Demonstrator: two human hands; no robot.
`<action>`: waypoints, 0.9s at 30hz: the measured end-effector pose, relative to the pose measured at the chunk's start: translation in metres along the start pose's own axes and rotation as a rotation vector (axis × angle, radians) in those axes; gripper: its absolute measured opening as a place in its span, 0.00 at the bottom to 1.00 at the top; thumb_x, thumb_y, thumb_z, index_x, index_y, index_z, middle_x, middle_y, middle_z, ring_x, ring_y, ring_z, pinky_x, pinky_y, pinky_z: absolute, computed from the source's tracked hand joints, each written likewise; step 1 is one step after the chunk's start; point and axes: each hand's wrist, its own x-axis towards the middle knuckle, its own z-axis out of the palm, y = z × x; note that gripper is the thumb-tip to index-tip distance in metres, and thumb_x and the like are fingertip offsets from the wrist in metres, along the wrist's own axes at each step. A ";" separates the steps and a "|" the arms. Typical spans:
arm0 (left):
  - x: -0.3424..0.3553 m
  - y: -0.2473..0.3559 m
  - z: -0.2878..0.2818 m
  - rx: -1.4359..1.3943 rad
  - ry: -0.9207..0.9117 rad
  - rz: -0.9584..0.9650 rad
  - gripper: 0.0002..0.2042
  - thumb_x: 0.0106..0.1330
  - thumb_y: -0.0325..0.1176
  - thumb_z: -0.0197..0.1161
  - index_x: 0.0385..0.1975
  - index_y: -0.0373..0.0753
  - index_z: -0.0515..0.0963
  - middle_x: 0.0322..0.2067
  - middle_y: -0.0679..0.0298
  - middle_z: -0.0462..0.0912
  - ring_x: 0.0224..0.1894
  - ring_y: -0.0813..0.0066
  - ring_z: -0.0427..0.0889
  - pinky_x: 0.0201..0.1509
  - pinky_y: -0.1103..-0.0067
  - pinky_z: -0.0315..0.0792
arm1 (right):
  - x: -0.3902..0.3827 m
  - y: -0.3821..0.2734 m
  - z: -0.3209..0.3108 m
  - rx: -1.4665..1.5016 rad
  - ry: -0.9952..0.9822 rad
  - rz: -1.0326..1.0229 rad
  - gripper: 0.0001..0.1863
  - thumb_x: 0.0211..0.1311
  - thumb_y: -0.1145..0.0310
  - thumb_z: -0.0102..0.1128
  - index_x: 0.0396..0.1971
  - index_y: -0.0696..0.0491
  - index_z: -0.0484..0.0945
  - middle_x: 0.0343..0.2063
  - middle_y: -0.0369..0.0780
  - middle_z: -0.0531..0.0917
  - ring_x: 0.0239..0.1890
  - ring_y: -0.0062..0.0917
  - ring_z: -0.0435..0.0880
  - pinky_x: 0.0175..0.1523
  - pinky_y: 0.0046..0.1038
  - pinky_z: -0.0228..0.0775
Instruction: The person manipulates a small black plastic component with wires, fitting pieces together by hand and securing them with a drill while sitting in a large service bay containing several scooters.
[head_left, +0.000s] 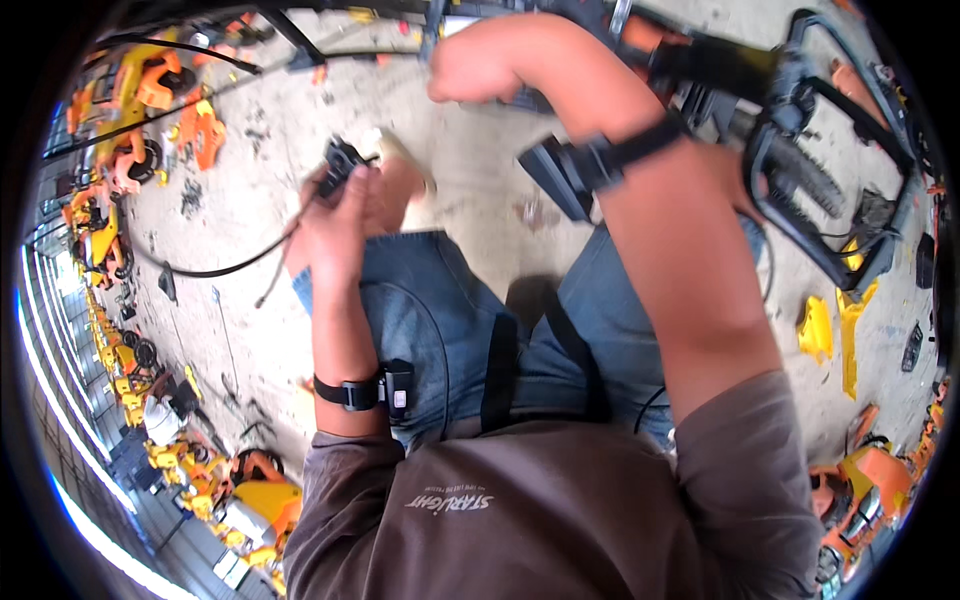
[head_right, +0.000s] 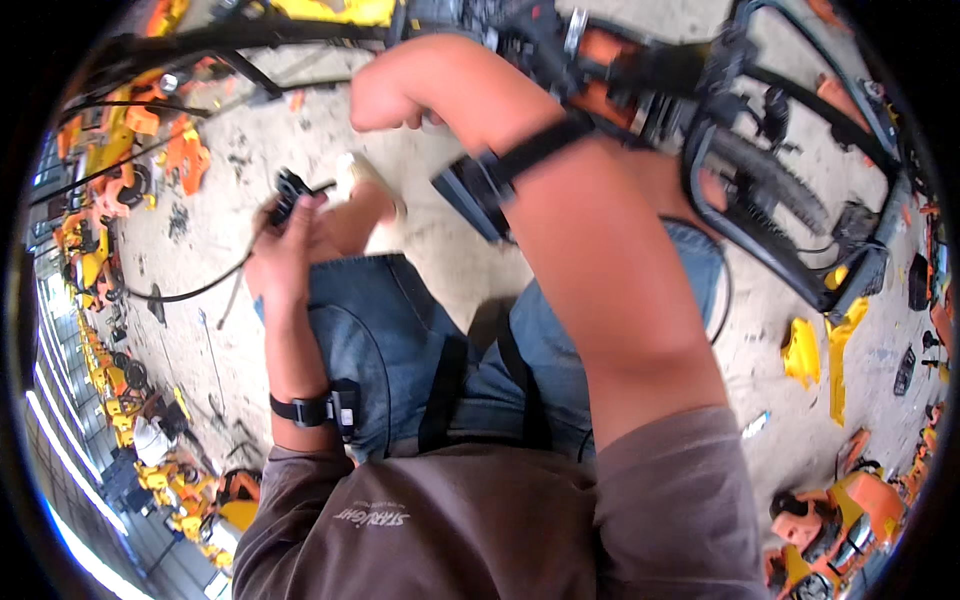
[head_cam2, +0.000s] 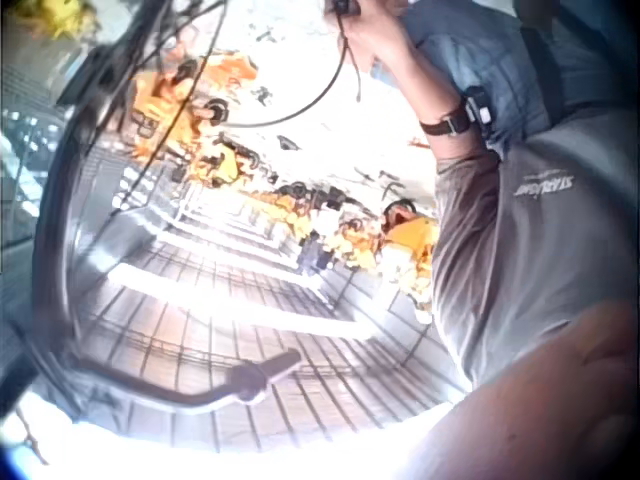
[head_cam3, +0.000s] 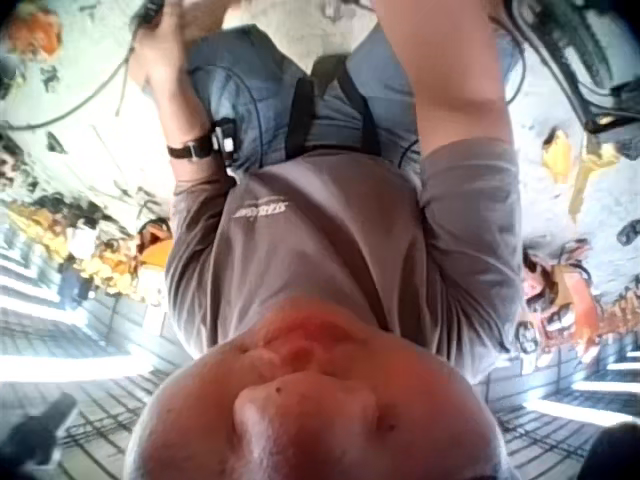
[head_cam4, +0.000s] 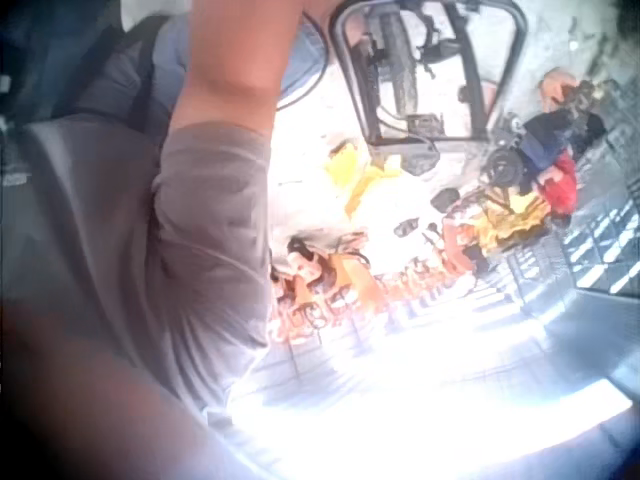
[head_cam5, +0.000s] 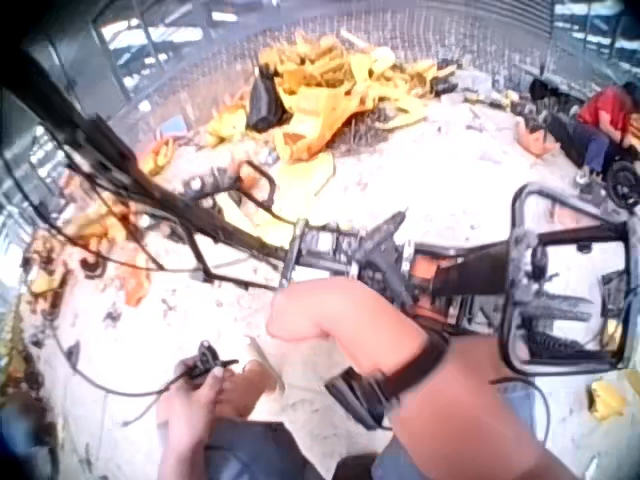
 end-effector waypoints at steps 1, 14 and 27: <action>0.003 -0.006 -0.006 0.035 0.047 0.031 0.28 0.71 0.38 0.67 0.60 0.25 0.64 0.41 0.51 0.87 0.39 0.72 0.87 0.41 0.81 0.79 | -0.031 -0.014 -0.019 -0.234 0.130 -0.094 0.22 0.62 0.56 0.55 0.46 0.58 0.82 0.38 0.46 0.87 0.41 0.37 0.86 0.43 0.40 0.78; -0.066 0.013 0.026 -0.136 -0.190 0.071 0.29 0.68 0.40 0.70 0.59 0.28 0.64 0.33 0.58 0.85 0.33 0.77 0.85 0.32 0.79 0.77 | -0.166 0.121 -0.007 -0.314 1.378 0.209 0.23 0.48 0.82 0.53 0.48 0.58 0.79 0.63 0.52 0.73 0.71 0.54 0.61 0.72 0.53 0.56; -0.077 0.020 0.051 -0.173 -0.172 0.195 0.22 0.68 0.30 0.69 0.54 0.27 0.67 0.33 0.56 0.86 0.33 0.75 0.86 0.37 0.80 0.80 | -0.172 0.114 -0.019 -0.225 1.397 0.299 0.15 0.50 0.77 0.55 0.38 0.51 0.85 0.49 0.45 0.84 0.71 0.45 0.65 0.66 0.43 0.69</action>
